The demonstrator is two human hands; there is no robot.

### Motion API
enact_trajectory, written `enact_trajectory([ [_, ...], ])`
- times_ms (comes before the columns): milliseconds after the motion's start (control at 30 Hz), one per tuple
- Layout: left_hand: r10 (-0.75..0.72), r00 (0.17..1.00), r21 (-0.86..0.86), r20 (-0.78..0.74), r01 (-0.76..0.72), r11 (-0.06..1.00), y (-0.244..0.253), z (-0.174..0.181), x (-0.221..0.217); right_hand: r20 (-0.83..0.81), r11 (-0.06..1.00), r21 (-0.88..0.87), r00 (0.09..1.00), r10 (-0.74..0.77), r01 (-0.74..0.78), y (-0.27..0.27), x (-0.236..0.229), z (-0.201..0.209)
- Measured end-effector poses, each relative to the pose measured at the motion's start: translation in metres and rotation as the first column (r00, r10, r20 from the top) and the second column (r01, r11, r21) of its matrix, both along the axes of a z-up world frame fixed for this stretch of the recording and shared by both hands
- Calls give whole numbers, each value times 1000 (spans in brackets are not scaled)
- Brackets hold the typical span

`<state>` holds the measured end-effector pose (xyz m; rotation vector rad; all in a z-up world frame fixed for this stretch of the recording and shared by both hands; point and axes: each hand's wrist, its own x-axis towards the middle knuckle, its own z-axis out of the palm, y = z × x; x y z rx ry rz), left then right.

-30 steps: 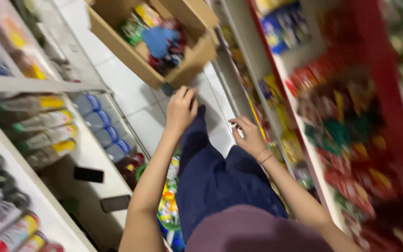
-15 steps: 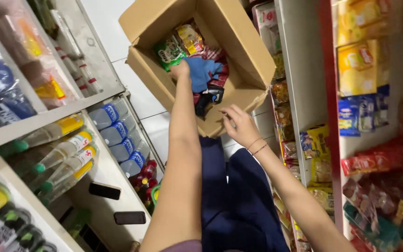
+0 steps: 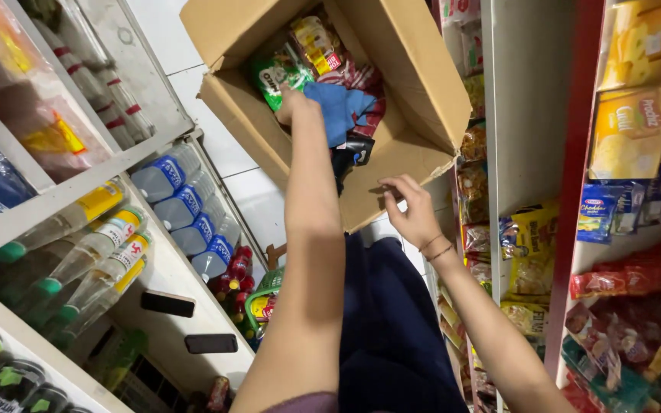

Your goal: Stocking and organizing beverage and snack products on shelves, including wiping items and scanning barcodes.

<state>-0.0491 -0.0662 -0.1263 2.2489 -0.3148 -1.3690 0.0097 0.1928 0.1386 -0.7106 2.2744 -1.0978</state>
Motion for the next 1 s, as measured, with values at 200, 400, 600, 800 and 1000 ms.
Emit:
enact_trajectory([
  [200,-135,991,-454,2,122,883,52,73,9,28,993,59,994,-103,102,-7,-24,-7],
  [400,-859,504,-796,93,556,239,88,205,69,-350,994,-17,931,-105,106,-31,-79,28],
  [600,-985,-136,-780,-110,625,1,75,227,62,380,969,-194,922,-71,155,14,-86,-16],
  [800,-825,-204,-212,527,908,-360,38,104,-11,399,915,-84,855,-332,394,24,-64,-14],
  [1000,-832,-115,22,542,992,-122,22,-79,-29,386,822,-65,774,-502,565,32,-51,-9],
])
